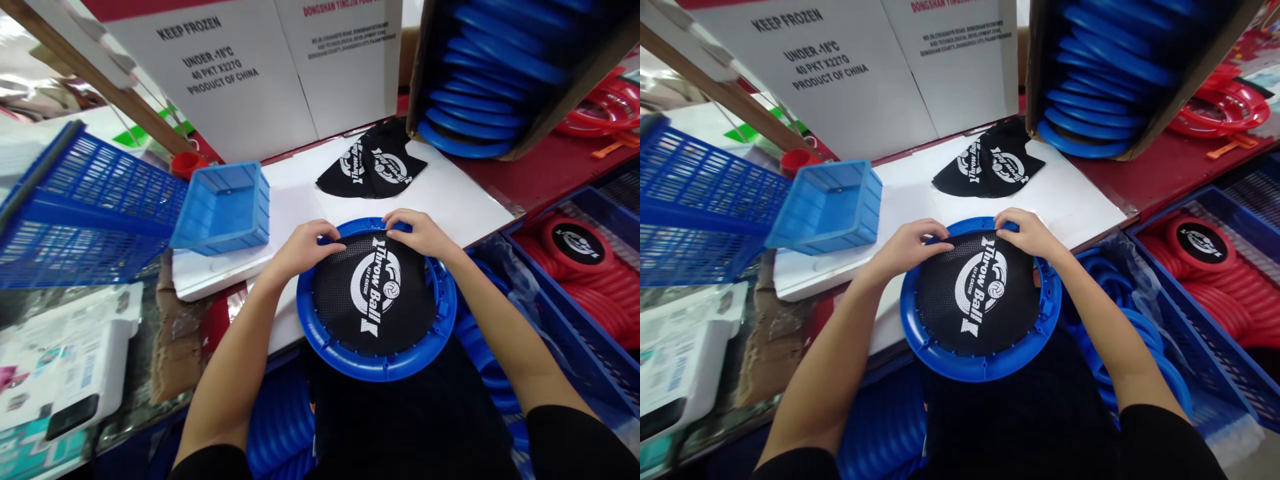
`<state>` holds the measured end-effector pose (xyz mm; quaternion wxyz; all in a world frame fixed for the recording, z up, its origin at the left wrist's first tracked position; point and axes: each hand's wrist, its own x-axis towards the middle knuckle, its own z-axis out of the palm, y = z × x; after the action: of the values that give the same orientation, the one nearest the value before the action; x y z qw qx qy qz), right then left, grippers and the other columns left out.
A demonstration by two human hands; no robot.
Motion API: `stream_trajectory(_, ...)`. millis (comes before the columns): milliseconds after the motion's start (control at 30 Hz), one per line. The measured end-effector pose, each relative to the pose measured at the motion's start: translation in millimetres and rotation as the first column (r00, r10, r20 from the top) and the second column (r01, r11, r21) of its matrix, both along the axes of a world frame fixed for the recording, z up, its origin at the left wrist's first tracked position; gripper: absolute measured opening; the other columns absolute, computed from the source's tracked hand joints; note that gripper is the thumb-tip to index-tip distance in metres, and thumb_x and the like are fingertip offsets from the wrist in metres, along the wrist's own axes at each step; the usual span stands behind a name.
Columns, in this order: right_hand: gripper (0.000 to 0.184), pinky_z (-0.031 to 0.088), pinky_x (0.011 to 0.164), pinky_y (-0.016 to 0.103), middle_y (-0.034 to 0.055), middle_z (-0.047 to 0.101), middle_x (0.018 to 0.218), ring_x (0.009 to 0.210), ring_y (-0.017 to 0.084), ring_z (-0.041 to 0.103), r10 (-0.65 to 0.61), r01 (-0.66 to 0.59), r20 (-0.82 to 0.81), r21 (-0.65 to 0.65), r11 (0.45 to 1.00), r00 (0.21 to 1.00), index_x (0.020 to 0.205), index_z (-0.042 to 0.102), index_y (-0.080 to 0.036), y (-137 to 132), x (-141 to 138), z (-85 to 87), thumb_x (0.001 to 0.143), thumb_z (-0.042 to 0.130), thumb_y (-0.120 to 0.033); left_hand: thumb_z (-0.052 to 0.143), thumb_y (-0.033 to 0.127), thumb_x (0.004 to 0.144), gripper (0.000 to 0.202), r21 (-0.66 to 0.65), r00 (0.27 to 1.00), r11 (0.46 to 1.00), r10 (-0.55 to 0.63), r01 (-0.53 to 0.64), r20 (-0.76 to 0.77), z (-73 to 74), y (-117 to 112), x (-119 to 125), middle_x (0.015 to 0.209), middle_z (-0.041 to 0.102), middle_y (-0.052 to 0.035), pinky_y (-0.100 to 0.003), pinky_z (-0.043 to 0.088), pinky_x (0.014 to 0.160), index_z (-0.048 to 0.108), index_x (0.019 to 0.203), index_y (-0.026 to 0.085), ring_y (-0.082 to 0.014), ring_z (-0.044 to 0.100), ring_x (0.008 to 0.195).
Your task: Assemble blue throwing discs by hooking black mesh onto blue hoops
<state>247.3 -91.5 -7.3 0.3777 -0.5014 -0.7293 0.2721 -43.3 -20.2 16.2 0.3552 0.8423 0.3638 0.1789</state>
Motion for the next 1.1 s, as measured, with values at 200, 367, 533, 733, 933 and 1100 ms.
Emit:
stream_trajectory(200, 0.005, 0.051, 0.103, 0.046, 0.0075, 0.074, 0.109, 0.108, 0.025, 0.068, -0.024, 0.023, 0.061, 0.025, 0.999, 0.998, 0.087, 0.066, -0.022, -2, -5, 0.5, 0.090, 0.063, -0.020, 0.075, 0.047, 0.082, 0.028, -0.183, 0.994, 0.977, -0.106, 0.107, 0.013, 4.6, 12, -13, 0.105, 0.069, -0.0063, -0.041, 0.052, 0.094, 0.068, 0.079, 0.020, -0.0224, 0.064, 0.101)
stream_trajectory(367, 0.005, 0.051, 0.102, 0.046, 0.0070, 0.074, 0.106, 0.106, 0.025, 0.067, -0.027, 0.025, 0.104, 0.026, 0.999, 0.994, 0.089, 0.064, -0.022, -1, -6, -1.4, 0.091, 0.061, -0.018, 0.064, 0.047, 0.091, 0.028, -0.211, 0.978, 0.955, -0.210, 0.206, 0.004, 10.4, 15, -19, 0.108, 0.067, -0.0064, -0.042, 0.050, 0.100, 0.069, 0.088, 0.020, -0.0213, 0.062, 0.103)
stream_trajectory(533, 0.006, 0.051, 0.100, 0.045, 0.0067, 0.074, 0.103, 0.104, 0.025, 0.067, -0.033, 0.028, 0.117, 0.037, 0.999, 0.993, 0.088, 0.063, -0.023, -1, -6, -3.1, 0.091, 0.062, -0.018, 0.062, 0.044, 0.092, 0.026, -0.204, 0.992, 0.972, -0.124, 0.119, -0.008, 6.2, 15, -17, 0.099, 0.069, -0.0045, -0.040, 0.051, 0.094, 0.069, 0.092, 0.020, -0.0201, 0.062, 0.095)
stream_trajectory(733, 0.006, 0.051, 0.099, 0.045, 0.0076, 0.074, 0.102, 0.103, 0.026, 0.068, -0.046, 0.040, 0.120, 0.053, 0.998, 0.992, 0.087, 0.062, -0.022, -2, -8, -2.3, 0.091, 0.060, -0.018, 0.059, 0.032, 0.094, 0.016, -0.060, 0.997, 0.998, -0.035, 0.031, -0.069, 1.0, 13, -9, 0.093, 0.072, -0.0039, -0.036, 0.053, 0.086, 0.069, 0.090, 0.020, -0.0197, 0.064, 0.091)
stream_trajectory(933, 0.004, 0.051, 0.099, 0.046, 0.0094, 0.075, 0.106, 0.105, 0.027, 0.069, -0.109, 0.110, 0.061, -0.005, 0.994, 0.992, 0.089, 0.062, -0.021, -2, -9, 0.0, 0.091, 0.058, -0.021, 0.056, 0.025, 0.096, 0.011, 0.211, 0.997, 0.977, 0.009, 0.008, -0.081, -1.8, 7, -2, 0.095, 0.070, -0.0059, -0.036, 0.053, 0.084, 0.064, 0.089, 0.021, -0.0204, 0.063, 0.089)
stream_trajectory(1100, 0.004, 0.049, 0.095, 0.043, 0.0095, 0.074, 0.106, 0.104, 0.026, 0.067, -0.160, 0.166, 0.087, -0.063, 0.984, 0.983, 0.088, 0.062, -0.021, 3, -10, 1.1, 0.090, 0.058, -0.020, 0.055, 0.022, 0.097, 0.011, 0.255, 0.992, 0.966, 0.078, -0.051, -0.097, -8.7, 5, 4, 0.094, 0.072, -0.0069, -0.038, 0.054, 0.087, 0.063, 0.090, 0.021, -0.0222, 0.065, 0.088)
